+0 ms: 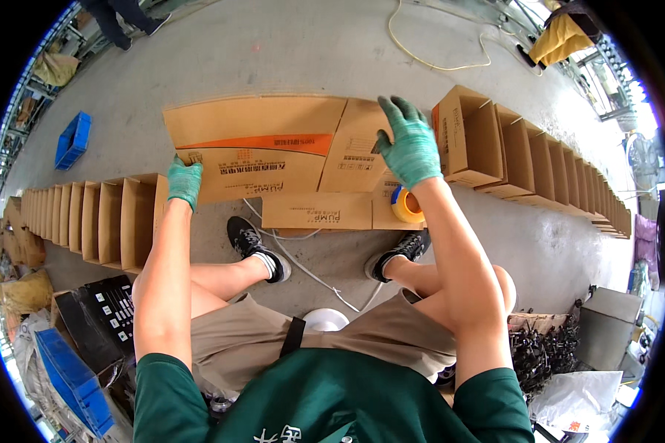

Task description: The person sits on the floor and repeatedly tapes cardboard boxes using a handheld tape dispenser. They fold the flaps of each box, apply tape to seal the seams, and then move the finished box aside to process the next one from a stack.

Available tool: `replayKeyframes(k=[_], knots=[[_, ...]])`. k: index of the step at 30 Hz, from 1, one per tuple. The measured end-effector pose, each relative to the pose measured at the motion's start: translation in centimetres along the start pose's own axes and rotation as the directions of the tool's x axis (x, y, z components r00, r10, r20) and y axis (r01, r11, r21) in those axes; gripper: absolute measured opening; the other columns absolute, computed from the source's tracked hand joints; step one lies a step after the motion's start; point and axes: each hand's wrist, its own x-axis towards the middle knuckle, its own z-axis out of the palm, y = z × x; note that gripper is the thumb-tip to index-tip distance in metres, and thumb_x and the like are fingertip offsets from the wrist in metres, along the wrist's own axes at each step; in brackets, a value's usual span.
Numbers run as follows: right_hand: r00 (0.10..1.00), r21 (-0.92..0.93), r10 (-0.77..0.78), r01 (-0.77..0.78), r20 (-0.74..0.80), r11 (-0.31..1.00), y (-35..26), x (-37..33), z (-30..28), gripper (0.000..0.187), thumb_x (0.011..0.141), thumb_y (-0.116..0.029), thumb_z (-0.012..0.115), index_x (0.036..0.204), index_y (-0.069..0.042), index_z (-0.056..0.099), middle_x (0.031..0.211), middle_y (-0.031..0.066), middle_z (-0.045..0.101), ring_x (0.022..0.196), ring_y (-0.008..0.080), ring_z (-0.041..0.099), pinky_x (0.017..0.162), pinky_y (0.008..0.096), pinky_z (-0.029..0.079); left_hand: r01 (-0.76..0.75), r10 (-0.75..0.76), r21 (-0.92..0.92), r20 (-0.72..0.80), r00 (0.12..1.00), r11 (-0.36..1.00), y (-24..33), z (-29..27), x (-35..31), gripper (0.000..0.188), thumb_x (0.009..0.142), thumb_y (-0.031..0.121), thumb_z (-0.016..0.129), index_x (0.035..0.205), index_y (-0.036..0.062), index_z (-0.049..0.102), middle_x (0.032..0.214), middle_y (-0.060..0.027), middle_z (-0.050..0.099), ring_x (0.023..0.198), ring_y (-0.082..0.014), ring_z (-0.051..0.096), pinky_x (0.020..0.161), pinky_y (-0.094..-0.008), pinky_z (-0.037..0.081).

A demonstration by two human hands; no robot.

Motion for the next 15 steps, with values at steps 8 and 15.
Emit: replayKeyframes(k=[8,15], knots=[[0.993,0.129,-0.086,0.096,-0.084,0.987,-0.9,-3.0,2.5,0.065,0.083,0.001,0.062,0.144,-0.012,0.045,0.157,0.0185,0.034,0.143,0.0521,0.027,0.113,0.0536,0.040,0.021,-0.019,0.070,-0.025,0.999,0.997,-1.2,0.1,-2.1,0.051,0.091,0.006,0.061,0.140,0.0038,0.049,0.124,-0.0105,0.064,0.109,-0.0206,0.061,0.095,-0.0316,0.048],[0.912,0.489,-0.334,0.410,-0.239,0.770,-3.0,-3.2,-1.6,0.030,0.075,0.013,0.054,0.102,0.000,0.060,0.146,0.0221,0.047,0.139,0.0457,0.040,0.110,0.0473,0.042,-0.135,0.188,-0.261,0.190,0.964,0.956,-6.2,2.6,-1.5,0.070,0.085,-0.002,0.064,0.147,0.0082,0.035,0.128,-0.0131,0.059,0.115,-0.0207,0.057,0.098,-0.0333,0.048]])
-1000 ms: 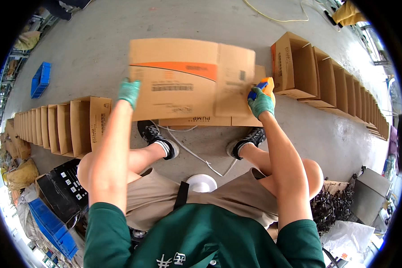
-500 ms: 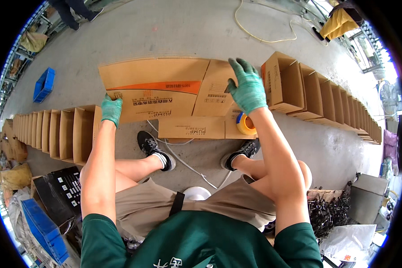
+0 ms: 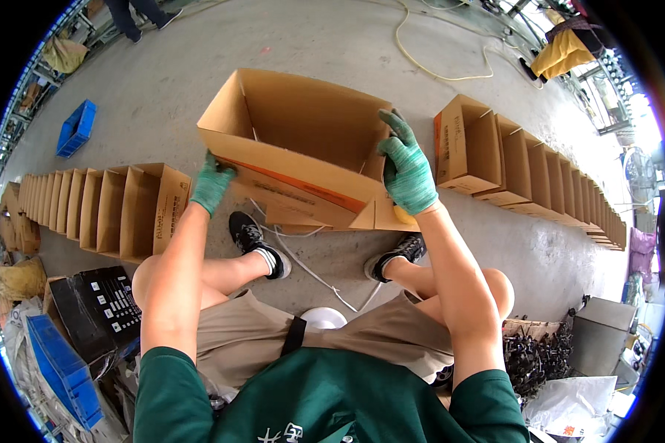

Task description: The person sits on the floor and repeatedly tapes cardboard boxes using a handheld tape dispenser. They fold the flaps of each box, apply tape to seal the seams, and then move the finished box aside to process the next one from a stack.

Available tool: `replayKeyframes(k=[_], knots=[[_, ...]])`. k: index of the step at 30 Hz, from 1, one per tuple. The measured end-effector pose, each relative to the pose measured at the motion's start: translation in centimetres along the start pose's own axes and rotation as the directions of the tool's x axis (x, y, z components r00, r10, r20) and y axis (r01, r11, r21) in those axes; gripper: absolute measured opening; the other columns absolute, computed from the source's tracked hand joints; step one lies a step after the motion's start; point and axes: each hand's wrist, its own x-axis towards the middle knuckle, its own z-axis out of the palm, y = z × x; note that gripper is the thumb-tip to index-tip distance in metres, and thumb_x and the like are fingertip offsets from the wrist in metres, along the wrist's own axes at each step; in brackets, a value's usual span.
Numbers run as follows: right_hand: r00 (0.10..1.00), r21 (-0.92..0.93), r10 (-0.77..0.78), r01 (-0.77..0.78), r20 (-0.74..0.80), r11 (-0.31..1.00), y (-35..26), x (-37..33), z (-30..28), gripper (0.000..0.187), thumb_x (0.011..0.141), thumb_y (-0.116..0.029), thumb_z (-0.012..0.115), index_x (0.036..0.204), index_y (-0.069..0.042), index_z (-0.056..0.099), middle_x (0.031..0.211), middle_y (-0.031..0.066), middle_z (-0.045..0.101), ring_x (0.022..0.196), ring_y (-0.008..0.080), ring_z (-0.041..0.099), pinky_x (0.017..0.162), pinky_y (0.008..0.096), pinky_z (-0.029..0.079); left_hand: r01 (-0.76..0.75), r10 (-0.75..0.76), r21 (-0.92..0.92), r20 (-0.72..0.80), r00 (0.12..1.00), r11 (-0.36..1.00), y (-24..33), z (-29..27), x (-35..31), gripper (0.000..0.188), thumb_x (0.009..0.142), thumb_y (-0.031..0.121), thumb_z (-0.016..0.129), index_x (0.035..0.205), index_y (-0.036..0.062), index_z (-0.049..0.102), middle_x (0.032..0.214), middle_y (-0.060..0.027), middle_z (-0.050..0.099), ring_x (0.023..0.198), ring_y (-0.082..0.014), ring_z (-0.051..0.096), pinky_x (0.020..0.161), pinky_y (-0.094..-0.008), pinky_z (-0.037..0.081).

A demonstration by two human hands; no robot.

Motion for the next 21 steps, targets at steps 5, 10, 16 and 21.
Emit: replayKeyframes(k=[5,10,16,21], knots=[[0.969,-0.067,0.179,-0.170,0.169,0.983,3.5,-1.8,1.3,0.044,0.082,0.003,0.055,0.123,-0.012,0.061,0.154,0.0142,0.041,0.142,0.0368,0.039,0.108,0.0496,0.043,0.027,-0.055,0.099,0.293,0.955,0.995,1.1,2.3,-2.0,0.076,0.085,0.003,0.071,0.150,0.0079,0.031,0.130,-0.0102,0.057,0.115,-0.0180,0.056,0.097,-0.0318,0.049],[0.903,-0.384,0.288,-0.155,0.319,0.910,6.4,-6.4,4.8,0.047,0.090,-0.017,0.061,0.137,-0.021,0.058,0.154,0.0057,0.044,0.147,0.0470,0.023,0.117,0.0528,0.033,-0.063,-0.203,0.455,0.513,0.834,0.888,6.5,2.2,-2.5,0.089,0.081,0.010,0.080,0.153,0.0090,0.029,0.138,-0.0106,0.055,0.119,-0.0173,0.056,0.101,-0.0327,0.048],[0.829,0.388,0.546,-0.545,0.118,0.743,7.6,-6.6,4.8,0.035,0.092,-0.004,0.058,0.126,-0.009,0.067,0.146,0.0167,0.052,0.144,0.0293,0.039,0.113,0.0351,0.037,-0.124,0.107,-0.017,0.630,0.769,0.992,9.2,2.5,-3.8,0.106,0.078,0.029,0.086,0.159,0.0119,0.019,0.134,-0.0111,0.061,0.123,-0.0183,0.055,0.109,-0.0334,0.043],[0.563,0.699,0.812,-0.643,0.156,0.312,8.1,-4.1,2.9,0.025,0.097,-0.012,0.061,0.121,-0.011,0.068,0.116,0.0046,0.069,0.093,0.0140,0.061,0.089,0.0261,0.047,-0.263,0.247,-0.003,0.355,0.902,0.965,5.4,4.5,-2.7,0.070,0.084,0.031,0.082,0.139,0.0048,0.047,0.133,-0.0101,0.056,0.112,-0.0183,0.058,0.103,-0.0327,0.045]])
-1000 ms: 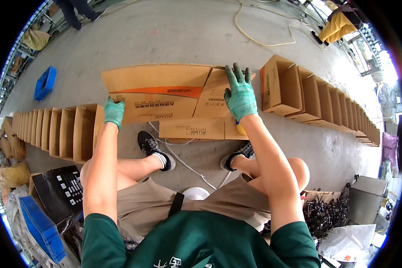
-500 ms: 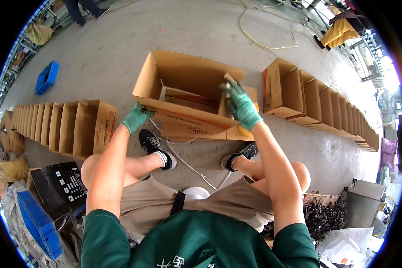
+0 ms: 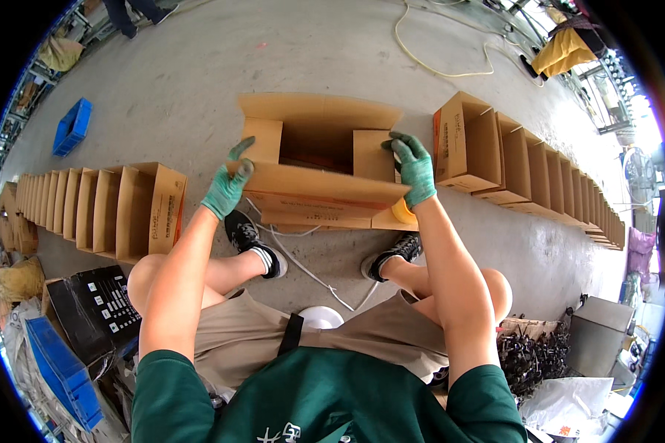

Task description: The person sits on the floor and repeatedly tapes cardboard boxes using a handheld tape dispenser. They fold the flaps of each box, apply tape to seal the seams, and then move the finished box aside to process the next one from a stack.

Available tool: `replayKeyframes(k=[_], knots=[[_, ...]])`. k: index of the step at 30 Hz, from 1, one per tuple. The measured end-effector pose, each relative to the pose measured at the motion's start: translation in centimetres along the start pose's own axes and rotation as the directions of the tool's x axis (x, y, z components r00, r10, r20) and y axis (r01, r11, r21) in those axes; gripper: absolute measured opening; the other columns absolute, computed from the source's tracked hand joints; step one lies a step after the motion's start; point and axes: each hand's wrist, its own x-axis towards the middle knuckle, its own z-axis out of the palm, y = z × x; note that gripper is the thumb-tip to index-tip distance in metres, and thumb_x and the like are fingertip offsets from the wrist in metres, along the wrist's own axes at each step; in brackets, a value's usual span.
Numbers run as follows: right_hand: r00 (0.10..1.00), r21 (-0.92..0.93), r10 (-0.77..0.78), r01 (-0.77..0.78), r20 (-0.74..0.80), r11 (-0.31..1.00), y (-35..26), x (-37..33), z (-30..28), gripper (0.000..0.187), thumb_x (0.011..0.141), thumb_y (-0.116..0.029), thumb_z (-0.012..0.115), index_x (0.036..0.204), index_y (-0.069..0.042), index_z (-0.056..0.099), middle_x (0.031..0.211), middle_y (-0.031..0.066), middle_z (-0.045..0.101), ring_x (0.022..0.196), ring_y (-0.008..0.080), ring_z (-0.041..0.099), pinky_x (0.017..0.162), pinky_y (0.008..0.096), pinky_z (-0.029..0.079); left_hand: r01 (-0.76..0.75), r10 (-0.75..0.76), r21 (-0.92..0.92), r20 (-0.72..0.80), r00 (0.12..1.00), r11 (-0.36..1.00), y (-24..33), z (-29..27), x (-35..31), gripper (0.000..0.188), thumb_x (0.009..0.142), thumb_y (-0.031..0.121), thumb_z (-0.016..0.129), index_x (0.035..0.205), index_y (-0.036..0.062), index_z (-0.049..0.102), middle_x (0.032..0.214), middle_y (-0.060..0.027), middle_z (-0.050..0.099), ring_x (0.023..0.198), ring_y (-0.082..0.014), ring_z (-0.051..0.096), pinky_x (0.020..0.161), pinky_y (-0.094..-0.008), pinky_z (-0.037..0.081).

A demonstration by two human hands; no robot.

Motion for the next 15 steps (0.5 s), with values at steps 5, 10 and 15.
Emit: replayKeyframes(k=[5,10,15], knots=[[0.989,-0.188,-0.059,0.032,-0.137,0.982,-5.3,-0.5,2.9,0.065,0.096,-0.038,0.066,0.151,-0.020,0.036,0.122,0.0073,0.060,0.106,0.0169,0.056,0.088,0.0291,0.048,0.083,-0.023,0.267,-0.222,0.975,0.960,1.5,1.5,0.1,0.059,0.087,0.024,0.079,0.135,0.0055,0.049,0.130,-0.0145,0.054,0.119,-0.0222,0.054,0.104,-0.0373,0.045],[0.998,-0.275,-0.051,0.057,0.029,0.960,-3.1,1.3,1.9,0.056,0.100,-0.030,0.063,0.149,-0.012,0.042,0.123,0.0086,0.062,0.109,0.0155,0.056,0.097,0.0280,0.043,0.070,0.043,0.289,-0.367,0.929,0.955,-0.2,3.1,1.4,0.092,0.082,0.021,0.083,0.155,0.0124,0.027,0.145,-0.0159,0.043,0.128,-0.0265,0.048,0.109,-0.0390,0.043],[0.983,-0.482,-0.139,0.179,0.118,0.858,1.3,-1.1,0.8,0.051,0.096,-0.014,0.064,0.144,-0.009,0.048,0.144,0.0124,0.050,0.117,0.0198,0.054,0.101,0.0290,0.043,-0.046,0.082,0.137,-0.270,0.959,0.989,2.0,3.5,1.5,0.095,0.086,0.021,0.079,0.159,0.0143,0.019,0.154,-0.0170,0.035,0.136,-0.0277,0.042,0.113,-0.0405,0.039]])
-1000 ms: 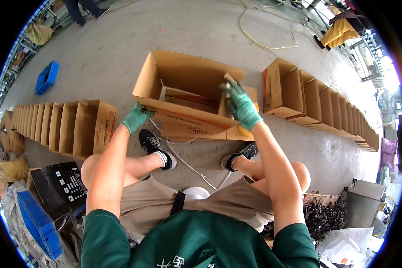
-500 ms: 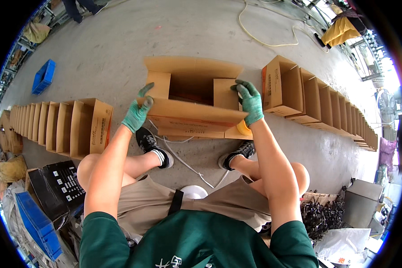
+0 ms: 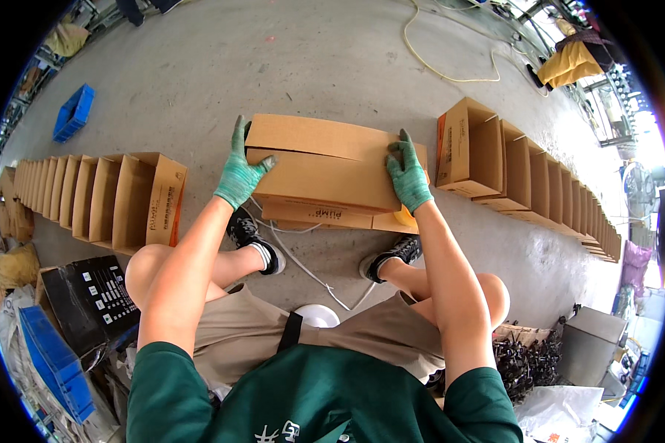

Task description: The person sits on the floor and repeatedly tapes cardboard boxes using a handheld tape dispenser. They fold the flaps of each box, apply tape to seal the seams, and then move the finished box aside to process the next one from a stack.

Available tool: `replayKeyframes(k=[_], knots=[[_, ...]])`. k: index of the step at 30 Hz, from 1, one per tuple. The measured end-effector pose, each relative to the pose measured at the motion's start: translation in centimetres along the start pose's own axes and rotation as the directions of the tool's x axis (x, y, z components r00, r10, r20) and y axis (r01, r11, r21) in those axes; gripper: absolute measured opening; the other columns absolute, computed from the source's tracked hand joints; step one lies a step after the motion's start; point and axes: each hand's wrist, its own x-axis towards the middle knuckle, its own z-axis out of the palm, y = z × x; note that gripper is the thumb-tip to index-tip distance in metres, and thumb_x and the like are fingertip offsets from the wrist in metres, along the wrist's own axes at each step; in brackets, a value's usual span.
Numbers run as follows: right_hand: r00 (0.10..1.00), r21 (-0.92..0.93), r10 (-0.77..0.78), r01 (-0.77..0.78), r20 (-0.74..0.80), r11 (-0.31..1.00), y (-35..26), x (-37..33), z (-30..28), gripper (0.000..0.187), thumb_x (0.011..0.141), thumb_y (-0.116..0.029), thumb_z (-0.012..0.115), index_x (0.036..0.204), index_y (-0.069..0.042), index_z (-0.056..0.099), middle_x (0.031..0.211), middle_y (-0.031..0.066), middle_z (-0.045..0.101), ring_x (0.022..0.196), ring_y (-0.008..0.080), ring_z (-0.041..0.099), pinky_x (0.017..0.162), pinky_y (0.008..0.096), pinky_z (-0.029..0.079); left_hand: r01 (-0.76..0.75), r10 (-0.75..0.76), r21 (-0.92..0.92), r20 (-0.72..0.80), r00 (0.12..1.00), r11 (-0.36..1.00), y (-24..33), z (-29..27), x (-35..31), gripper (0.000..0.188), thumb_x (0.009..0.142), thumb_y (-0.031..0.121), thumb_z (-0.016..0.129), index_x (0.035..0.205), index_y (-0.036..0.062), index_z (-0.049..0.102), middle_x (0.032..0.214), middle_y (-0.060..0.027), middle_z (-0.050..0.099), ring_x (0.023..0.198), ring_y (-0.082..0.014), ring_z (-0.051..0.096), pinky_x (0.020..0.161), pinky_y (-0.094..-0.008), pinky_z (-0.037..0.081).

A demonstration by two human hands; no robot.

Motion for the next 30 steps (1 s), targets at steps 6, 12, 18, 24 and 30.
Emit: replayKeyframes(k=[6,12,18,24,30], knots=[[0.998,-0.018,0.026,-0.026,0.053,1.000,-0.6,-0.1,-0.6,0.058,0.095,-0.021,0.068,0.147,-0.015,0.045,0.167,0.0167,0.015,0.142,0.0300,0.039,0.108,0.0340,0.041,0.003,-0.005,0.100,0.027,1.000,0.995,-3.9,-0.1,0.4,0.054,0.107,0.024,0.049,0.157,0.0139,0.030,0.155,-0.0176,0.038,0.142,-0.0272,0.037,0.115,-0.0380,0.034],[0.999,-0.190,-0.035,0.036,0.008,0.981,0.1,-0.6,0.1,0.064,0.093,-0.021,0.070,0.150,-0.016,0.041,0.163,0.0181,0.023,0.147,0.0326,0.031,0.114,0.0372,0.036,0.295,-0.293,-0.034,0.059,0.954,0.955,-2.7,0.6,0.5,0.058,0.106,0.025,0.050,0.159,0.0188,0.026,0.155,-0.0168,0.041,0.140,-0.0255,0.041,0.115,-0.0350,0.031],[0.961,0.624,0.274,-0.234,0.033,0.746,1.0,0.5,-2.1,0.055,0.099,-0.025,0.062,0.149,-0.016,0.040,0.146,0.0115,0.050,0.129,0.0297,0.052,0.104,0.0367,0.044,0.284,-0.280,-0.046,0.074,0.957,0.958,-3.7,-0.4,0.1,0.059,0.106,0.024,0.049,0.159,0.0192,0.024,0.158,-0.0146,0.038,0.141,-0.0243,0.039,0.116,-0.0340,0.030],[0.908,-0.792,0.412,-0.193,0.080,0.579,10.2,-0.5,-3.0,0.054,0.092,-0.042,0.062,0.138,-0.015,0.053,0.125,0.0218,0.063,0.115,0.0404,0.060,0.098,0.0482,0.049,0.254,-0.254,-0.009,0.037,0.966,0.967,-4.2,-1.5,-0.4,0.057,0.106,0.023,0.050,0.158,0.0179,0.027,0.159,-0.0130,0.035,0.143,-0.0238,0.038,0.117,-0.0339,0.030],[0.892,-0.285,0.290,-0.395,-0.347,0.873,25.7,-3.0,-2.6,0.036,0.091,-0.039,0.060,0.122,-0.022,0.063,0.125,0.0132,0.065,0.116,0.0330,0.061,0.100,0.0376,0.046,0.206,-0.200,-0.042,0.123,0.972,0.978,-2.1,2.0,1.8,0.058,0.105,0.023,0.051,0.158,0.0190,0.028,0.158,-0.0141,0.037,0.143,-0.0255,0.038,0.117,-0.0350,0.031]])
